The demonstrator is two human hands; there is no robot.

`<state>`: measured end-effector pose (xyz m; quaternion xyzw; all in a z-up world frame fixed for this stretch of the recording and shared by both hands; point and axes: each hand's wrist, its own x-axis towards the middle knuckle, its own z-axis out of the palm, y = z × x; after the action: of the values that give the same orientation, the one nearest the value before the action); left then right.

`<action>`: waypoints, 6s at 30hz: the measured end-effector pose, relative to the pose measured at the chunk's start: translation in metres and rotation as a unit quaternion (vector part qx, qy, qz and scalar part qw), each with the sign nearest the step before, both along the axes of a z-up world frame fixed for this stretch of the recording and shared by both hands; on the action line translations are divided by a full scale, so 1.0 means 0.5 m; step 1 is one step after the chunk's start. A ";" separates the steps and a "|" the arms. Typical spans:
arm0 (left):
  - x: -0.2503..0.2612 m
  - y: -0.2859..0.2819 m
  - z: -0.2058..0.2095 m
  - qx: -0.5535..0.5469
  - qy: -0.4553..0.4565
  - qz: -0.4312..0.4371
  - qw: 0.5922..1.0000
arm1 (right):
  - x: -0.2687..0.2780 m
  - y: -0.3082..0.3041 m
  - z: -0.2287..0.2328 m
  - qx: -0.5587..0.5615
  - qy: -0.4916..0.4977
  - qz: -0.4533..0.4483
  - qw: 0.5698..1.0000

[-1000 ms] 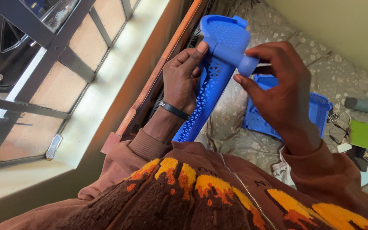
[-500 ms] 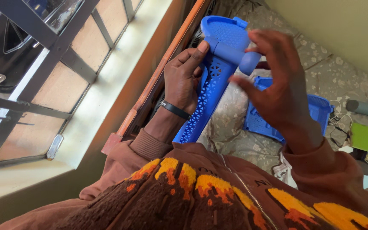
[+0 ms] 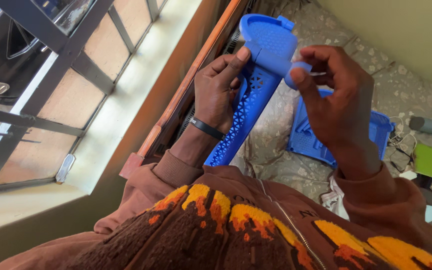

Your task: The person assembles a blue plastic basket by inserting cylindrical connectors into the basket's side holes. They wipe the basket with a cloth, then continue inserting connectors into different holes, rotating the basket to access multiple sides.

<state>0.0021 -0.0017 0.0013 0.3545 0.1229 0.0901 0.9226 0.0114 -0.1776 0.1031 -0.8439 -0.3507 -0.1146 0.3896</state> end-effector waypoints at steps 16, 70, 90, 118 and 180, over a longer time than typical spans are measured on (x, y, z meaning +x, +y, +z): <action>0.001 0.001 -0.001 -0.013 0.004 -0.006 1.000 | 0.012 -0.013 -0.011 0.029 0.093 -0.038 0.995; -0.017 0.009 -0.020 0.020 -0.008 0.007 1.000 | -0.006 0.010 0.000 0.038 0.138 -0.040 0.989; -0.014 0.006 -0.011 0.027 0.001 0.006 1.000 | -0.009 0.002 -0.019 0.001 0.054 -0.004 0.999; 0.004 0.011 -0.079 0.268 0.009 0.018 0.963 | -0.059 0.066 -0.016 -0.167 0.248 -0.098 0.949; 0.048 0.061 -0.101 0.205 -0.071 0.019 0.976 | -0.035 0.085 -0.060 0.025 0.406 0.011 0.913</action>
<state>0.0263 0.0290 -0.0492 0.5261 0.0423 0.1559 0.8349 -0.0062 -0.1350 0.0731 -0.8033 -0.1688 0.2337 0.5211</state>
